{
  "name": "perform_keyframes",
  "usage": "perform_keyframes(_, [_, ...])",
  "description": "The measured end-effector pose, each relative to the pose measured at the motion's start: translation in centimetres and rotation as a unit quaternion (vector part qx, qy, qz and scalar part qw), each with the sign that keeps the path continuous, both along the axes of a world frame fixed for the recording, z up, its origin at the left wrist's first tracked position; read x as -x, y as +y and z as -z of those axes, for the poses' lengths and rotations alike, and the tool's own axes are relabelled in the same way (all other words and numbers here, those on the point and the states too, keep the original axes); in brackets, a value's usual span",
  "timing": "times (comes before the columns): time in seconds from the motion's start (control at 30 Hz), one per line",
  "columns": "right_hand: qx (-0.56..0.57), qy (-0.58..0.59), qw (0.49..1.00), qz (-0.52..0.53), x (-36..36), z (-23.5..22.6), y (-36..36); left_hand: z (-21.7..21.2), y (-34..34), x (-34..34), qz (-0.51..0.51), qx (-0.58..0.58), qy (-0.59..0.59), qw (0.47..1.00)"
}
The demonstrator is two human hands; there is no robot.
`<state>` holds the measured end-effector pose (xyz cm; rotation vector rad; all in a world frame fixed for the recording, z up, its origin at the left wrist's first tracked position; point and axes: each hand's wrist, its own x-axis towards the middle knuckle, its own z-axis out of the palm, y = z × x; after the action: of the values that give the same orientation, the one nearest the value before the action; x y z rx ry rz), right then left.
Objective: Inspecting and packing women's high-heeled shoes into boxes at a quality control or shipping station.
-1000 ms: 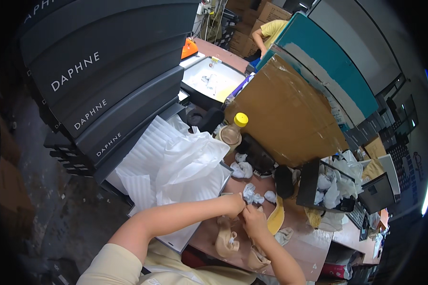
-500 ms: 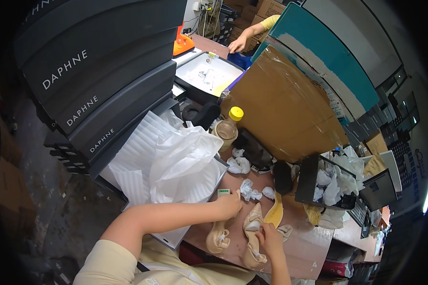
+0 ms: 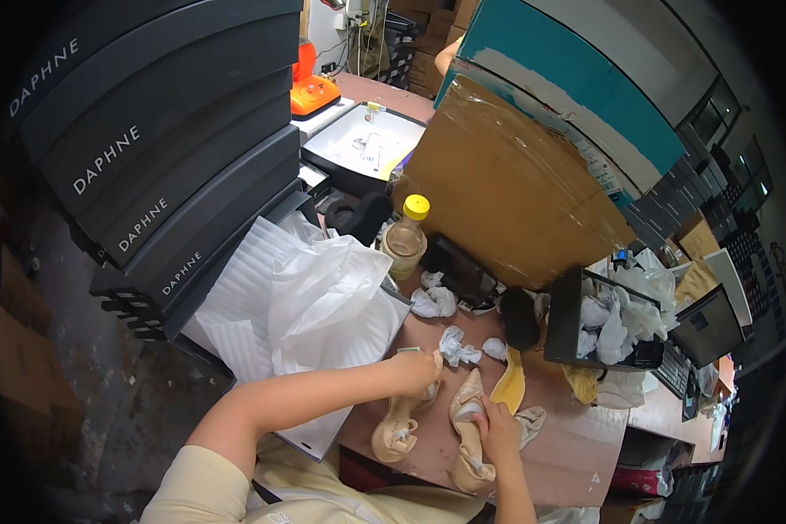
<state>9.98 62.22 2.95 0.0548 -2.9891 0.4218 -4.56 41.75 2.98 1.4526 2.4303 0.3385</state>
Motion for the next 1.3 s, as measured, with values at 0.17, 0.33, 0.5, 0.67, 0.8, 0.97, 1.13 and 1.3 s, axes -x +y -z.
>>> perform_keyframes(0.17, [0.087,-0.008,0.996,0.018,-0.1,-0.7,-0.3,-0.3,1.9,-2.8,-0.030,-0.213,0.199,0.956])
perform_keyframes(0.33, [0.085,0.008,0.993,0.077,-0.2,1.2,0.6,1.1,8.0,-4.4,-0.004,-0.164,0.013,0.986])
perform_keyframes(0.5, [0.121,0.014,0.991,0.062,0.3,2.2,1.1,3.2,9.0,-0.9,0.070,-0.111,-0.047,0.990])
perform_keyframes(0.67, [0.129,-0.038,0.982,0.135,0.3,1.8,1.3,2.4,9.3,-1.1,0.123,-0.134,-0.044,0.982])
perform_keyframes(0.8, [0.198,-0.053,0.971,0.123,-1.1,0.4,1.2,1.1,7.2,-1.4,0.098,-0.106,-0.052,0.988])
perform_keyframes(0.97, [0.302,0.008,0.939,0.165,-4.1,0.0,3.0,-5.2,0.7,0.1,0.034,0.061,0.008,0.998])
perform_keyframes(1.13, [0.189,-0.026,0.980,0.055,-1.6,-1.0,0.9,-2.2,-0.6,1.3,0.084,0.082,-0.028,0.993])
perform_keyframes(1.3, [0.130,-0.010,0.991,0.035,0.1,0.9,1.0,-0.7,-0.4,1.5,0.100,0.032,-0.005,0.994])
